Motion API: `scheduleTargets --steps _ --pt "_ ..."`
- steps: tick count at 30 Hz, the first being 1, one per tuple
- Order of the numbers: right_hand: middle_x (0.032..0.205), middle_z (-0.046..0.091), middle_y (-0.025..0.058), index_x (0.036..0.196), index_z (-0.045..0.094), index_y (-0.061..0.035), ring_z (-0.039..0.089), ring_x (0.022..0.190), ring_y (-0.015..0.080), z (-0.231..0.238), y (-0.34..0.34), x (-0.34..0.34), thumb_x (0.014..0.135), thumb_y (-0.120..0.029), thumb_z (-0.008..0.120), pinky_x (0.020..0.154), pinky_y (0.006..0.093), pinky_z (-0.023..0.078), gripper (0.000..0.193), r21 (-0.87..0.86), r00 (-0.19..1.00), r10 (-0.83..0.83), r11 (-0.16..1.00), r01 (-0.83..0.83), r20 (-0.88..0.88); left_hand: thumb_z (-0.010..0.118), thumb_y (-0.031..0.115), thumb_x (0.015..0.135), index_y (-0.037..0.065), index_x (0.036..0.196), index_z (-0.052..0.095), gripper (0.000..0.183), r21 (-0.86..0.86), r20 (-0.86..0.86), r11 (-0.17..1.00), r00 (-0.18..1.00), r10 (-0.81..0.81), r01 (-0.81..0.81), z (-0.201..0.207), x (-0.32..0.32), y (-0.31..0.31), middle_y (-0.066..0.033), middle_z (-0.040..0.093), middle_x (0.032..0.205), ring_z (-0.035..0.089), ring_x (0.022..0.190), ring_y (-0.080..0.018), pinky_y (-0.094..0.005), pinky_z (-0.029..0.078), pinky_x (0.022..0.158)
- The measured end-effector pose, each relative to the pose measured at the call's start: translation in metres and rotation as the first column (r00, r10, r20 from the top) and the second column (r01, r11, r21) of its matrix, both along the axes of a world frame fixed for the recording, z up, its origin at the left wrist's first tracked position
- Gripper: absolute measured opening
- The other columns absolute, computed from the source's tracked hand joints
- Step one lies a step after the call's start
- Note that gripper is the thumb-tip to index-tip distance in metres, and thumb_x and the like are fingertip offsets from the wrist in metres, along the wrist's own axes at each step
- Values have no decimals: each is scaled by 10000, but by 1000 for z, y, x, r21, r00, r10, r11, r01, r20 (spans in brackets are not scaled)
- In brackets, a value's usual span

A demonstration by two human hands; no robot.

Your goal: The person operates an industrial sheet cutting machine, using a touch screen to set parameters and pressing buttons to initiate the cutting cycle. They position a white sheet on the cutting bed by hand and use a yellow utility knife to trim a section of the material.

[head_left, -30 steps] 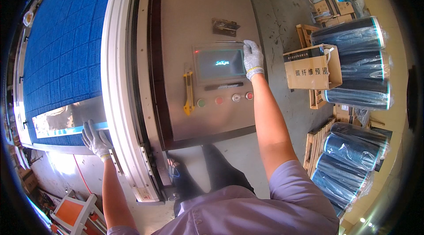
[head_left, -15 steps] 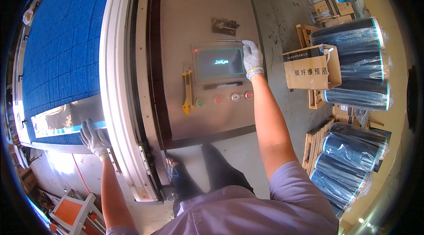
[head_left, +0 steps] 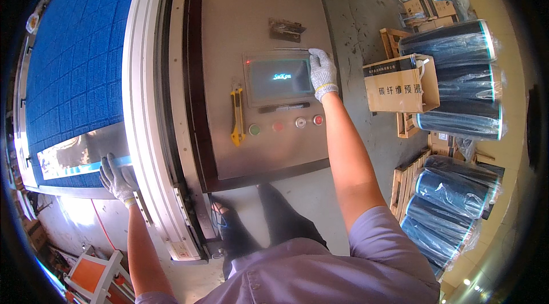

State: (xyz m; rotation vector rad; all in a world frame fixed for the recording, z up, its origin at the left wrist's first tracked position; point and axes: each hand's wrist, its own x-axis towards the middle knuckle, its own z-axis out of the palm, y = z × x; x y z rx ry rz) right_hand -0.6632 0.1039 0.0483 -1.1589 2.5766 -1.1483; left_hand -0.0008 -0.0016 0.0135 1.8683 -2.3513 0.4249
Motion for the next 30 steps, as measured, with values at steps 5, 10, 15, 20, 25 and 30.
scheduleTargets --steps 5,10,15,20,25,30 --pt "1049 665 158 1062 665 -79 642 999 324 -1 1 1 914 -101 616 879 384 498 158 20 990 3 1000 0 -140 304 525 959 233 1515 358 630 0 -21 1000 1000 0 0 3 -3 0 -111 380 1533 353 1384 -405 -524 212 1174" --pt "1053 653 162 1062 664 -81 632 1013 327 10 -1 9 908 -98 621 892 390 494 161 7 1000 3 1000 -3 -19 297 533 960 238 1519 346 633 7 -11 1000 1000 12 -12 1 -1 0 -106 376 1535 351 1386 -403 -521 211 1175" --pt "1135 628 160 1082 665 -98 611 1058 343 15 -1 12 902 -105 627 911 389 486 184 32 1000 -28 999 29 -12 296 528 961 239 1523 333 632 -1 23 1000 1000 9 -9 -6 4 -2 -101 358 1546 336 1397 -395 -518 206 1180" --pt "1354 535 138 1101 675 -226 538 1192 386 39 3 63 870 -145 646 1021 503 413 245 154 889 206 976 -156 -410 311 516 960 244 1523 331 626 14 27 1000 1000 15 -15 -8 10 -1 -97 357 1546 323 1405 -389 -514 196 1184" --pt "1450 445 117 1112 682 -269 384 1337 400 41 6 96 867 -180 639 1110 593 253 264 266 844 341 932 -245 -415 342 493 956 250 1526 323 620 2 1 1000 1000 -12 12 -6 8 -2 -95 353 1547 322 1404 -389 -509 197 1186" --pt "1463 432 122 1134 671 -275 374 1346 402 35 6 103 866 -185 636 1124 579 246 285 321 864 327 924 -208 -383 341 489 958 249 1527 320 618 13 -6 1000 1000 -2 2 -6 5 -2 -98 351 1548 322 1402 -397 -506 207 1184"
